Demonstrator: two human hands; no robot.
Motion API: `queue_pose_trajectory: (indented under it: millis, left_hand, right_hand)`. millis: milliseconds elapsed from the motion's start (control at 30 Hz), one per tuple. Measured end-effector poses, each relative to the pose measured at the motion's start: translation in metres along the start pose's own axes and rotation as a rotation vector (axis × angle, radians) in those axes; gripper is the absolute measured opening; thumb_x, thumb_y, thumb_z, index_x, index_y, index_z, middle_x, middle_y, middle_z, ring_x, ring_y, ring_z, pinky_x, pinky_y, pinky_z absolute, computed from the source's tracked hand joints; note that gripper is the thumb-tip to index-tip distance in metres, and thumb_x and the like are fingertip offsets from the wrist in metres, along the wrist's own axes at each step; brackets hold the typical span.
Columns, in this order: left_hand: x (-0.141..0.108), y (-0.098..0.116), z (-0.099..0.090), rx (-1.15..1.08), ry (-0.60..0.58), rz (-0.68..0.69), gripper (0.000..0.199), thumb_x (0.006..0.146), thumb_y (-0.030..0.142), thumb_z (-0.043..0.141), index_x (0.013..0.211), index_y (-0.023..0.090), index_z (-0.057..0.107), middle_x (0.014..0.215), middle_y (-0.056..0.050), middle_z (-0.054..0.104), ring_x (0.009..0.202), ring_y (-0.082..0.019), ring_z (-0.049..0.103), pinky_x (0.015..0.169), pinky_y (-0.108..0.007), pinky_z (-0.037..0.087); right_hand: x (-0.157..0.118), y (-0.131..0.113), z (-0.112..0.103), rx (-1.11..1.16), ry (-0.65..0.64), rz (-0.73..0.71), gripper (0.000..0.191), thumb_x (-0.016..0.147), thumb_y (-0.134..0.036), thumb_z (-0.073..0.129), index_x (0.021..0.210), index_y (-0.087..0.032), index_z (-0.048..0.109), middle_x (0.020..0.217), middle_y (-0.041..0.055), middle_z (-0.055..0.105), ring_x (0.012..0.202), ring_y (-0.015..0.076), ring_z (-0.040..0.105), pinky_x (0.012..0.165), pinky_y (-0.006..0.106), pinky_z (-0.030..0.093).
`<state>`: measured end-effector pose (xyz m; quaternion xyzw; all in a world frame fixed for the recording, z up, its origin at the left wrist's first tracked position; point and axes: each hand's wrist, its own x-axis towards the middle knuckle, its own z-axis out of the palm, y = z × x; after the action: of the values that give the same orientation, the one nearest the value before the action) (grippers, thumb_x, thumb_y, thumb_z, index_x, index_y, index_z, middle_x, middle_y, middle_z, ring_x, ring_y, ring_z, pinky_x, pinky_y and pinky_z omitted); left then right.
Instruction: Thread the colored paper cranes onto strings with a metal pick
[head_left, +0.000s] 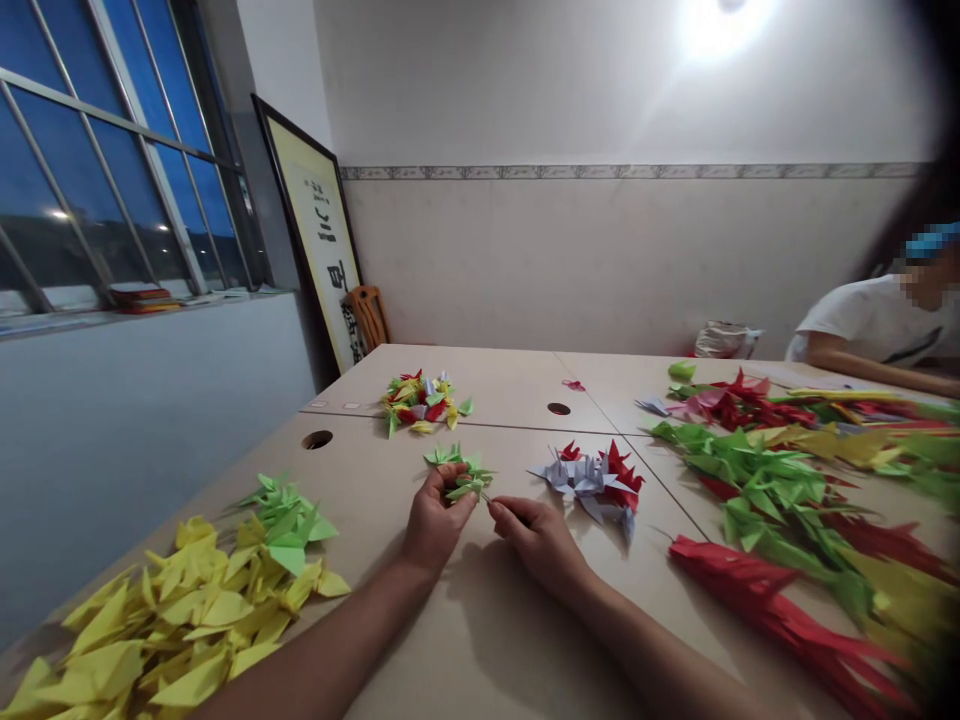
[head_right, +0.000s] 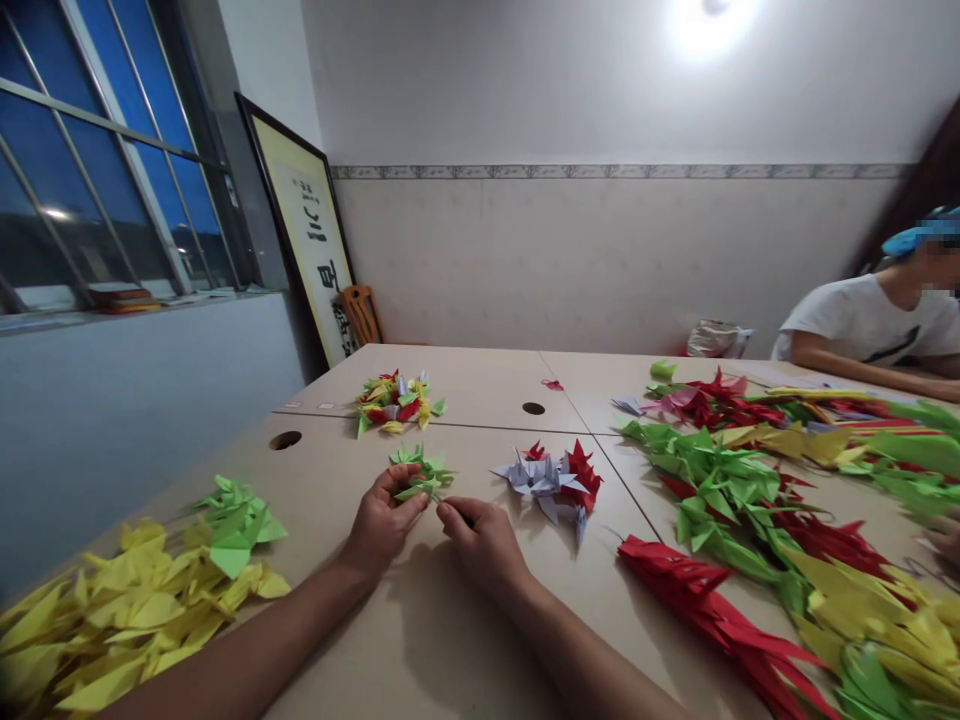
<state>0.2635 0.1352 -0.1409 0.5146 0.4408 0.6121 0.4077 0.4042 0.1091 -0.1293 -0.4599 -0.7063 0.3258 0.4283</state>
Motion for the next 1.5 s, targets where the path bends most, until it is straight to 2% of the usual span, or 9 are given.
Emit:
queue_pose_trajectory:
  millis: [233,533,700,900,1033,1133,1300,1400,1500]
  left_hand:
    - [-0.003,0.001,0.002,-0.035,0.002,-0.043,0.029,0.06,0.017,0.062,0.089,0.015,0.055,0.081,-0.003,0.06,0.072,-0.012,0.057,0.068,-0.023,0.046]
    - [-0.006,0.004,0.003,-0.004,-0.04,0.026,0.033,0.061,0.016,0.06,0.093,0.016,0.052,0.079,-0.001,0.058,0.074,-0.012,0.057,0.072,-0.024,0.045]
    - [-0.008,0.0,0.0,0.138,-0.029,0.134,0.052,0.062,0.011,0.055,0.112,0.02,0.044,0.087,-0.002,0.052,0.076,-0.012,0.055,0.072,-0.025,0.045]
    - [-0.017,0.003,-0.003,0.326,-0.191,0.259,0.077,0.06,0.0,0.048,0.129,0.029,0.029,0.101,-0.005,0.047,0.087,-0.015,0.051,0.078,-0.028,0.044]
    - [-0.025,0.007,-0.002,0.374,-0.333,0.366,0.08,0.059,-0.004,0.044,0.129,0.032,0.029,0.104,-0.006,0.046,0.09,-0.017,0.05,0.077,-0.028,0.045]
    - [-0.028,0.007,0.0,0.359,-0.374,0.412,0.077,0.059,-0.004,0.044,0.127,0.031,0.032,0.108,-0.007,0.046,0.095,-0.018,0.048,0.077,-0.028,0.044]
    - [-0.024,0.009,0.003,0.149,-0.187,0.227,0.045,0.075,0.017,0.047,0.119,0.024,0.041,0.115,-0.008,0.047,0.095,-0.017,0.05,0.072,-0.026,0.045]
    - [-0.021,0.013,0.005,0.055,-0.248,0.039,0.036,0.078,0.028,0.048,0.112,0.02,0.046,0.104,-0.008,0.055,0.083,-0.015,0.055,0.066,-0.024,0.046]
    - [-0.02,0.013,0.004,-0.031,-0.339,-0.022,0.034,0.072,0.028,0.057,0.104,0.018,0.051,0.086,-0.004,0.061,0.076,-0.014,0.056,0.067,-0.023,0.046]
  right_hand:
    - [0.001,-0.001,0.0,-0.084,0.011,0.007,0.031,0.08,-0.036,0.044,0.067,-0.015,0.064,0.055,0.0003,0.058,0.055,0.0147,0.052,0.05,0.02,0.034]
    - [0.001,0.005,0.003,-0.077,0.051,0.0,0.033,0.08,-0.036,0.045,0.059,-0.016,0.06,0.052,0.0001,0.057,0.053,0.0145,0.053,0.049,0.02,0.036]
    - [0.0,0.005,0.001,-0.02,0.107,-0.012,0.032,0.08,-0.039,0.045,0.078,-0.014,0.064,0.064,0.004,0.063,0.061,0.0169,0.057,0.054,0.022,0.042]
    - [-0.001,0.006,0.0,0.024,0.167,-0.034,0.027,0.073,-0.036,0.056,0.088,-0.015,0.063,0.074,0.0051,0.065,0.067,0.0178,0.057,0.061,0.026,0.045]
    - [0.0,0.004,0.001,0.048,0.122,-0.058,0.019,0.073,-0.032,0.056,0.076,-0.016,0.065,0.066,0.0021,0.063,0.061,0.0151,0.055,0.057,0.022,0.043]
    - [0.0,0.004,0.0,0.064,0.107,-0.073,0.02,0.074,-0.032,0.054,0.068,-0.016,0.064,0.06,0.0002,0.06,0.058,0.0134,0.052,0.055,0.021,0.04]
    - [0.002,0.007,-0.002,0.113,0.201,-0.067,0.023,0.076,-0.036,0.052,0.073,-0.015,0.062,0.064,0.001,0.057,0.059,0.0127,0.05,0.055,0.021,0.04]
    - [0.003,0.008,-0.001,0.135,0.213,-0.062,0.025,0.077,-0.037,0.051,0.075,-0.015,0.062,0.064,0.0006,0.057,0.057,0.012,0.049,0.052,0.02,0.039]
    - [0.002,0.006,0.001,0.131,0.196,-0.061,0.024,0.076,-0.037,0.052,0.074,-0.015,0.063,0.063,0.0004,0.056,0.057,0.0119,0.048,0.052,0.02,0.038]
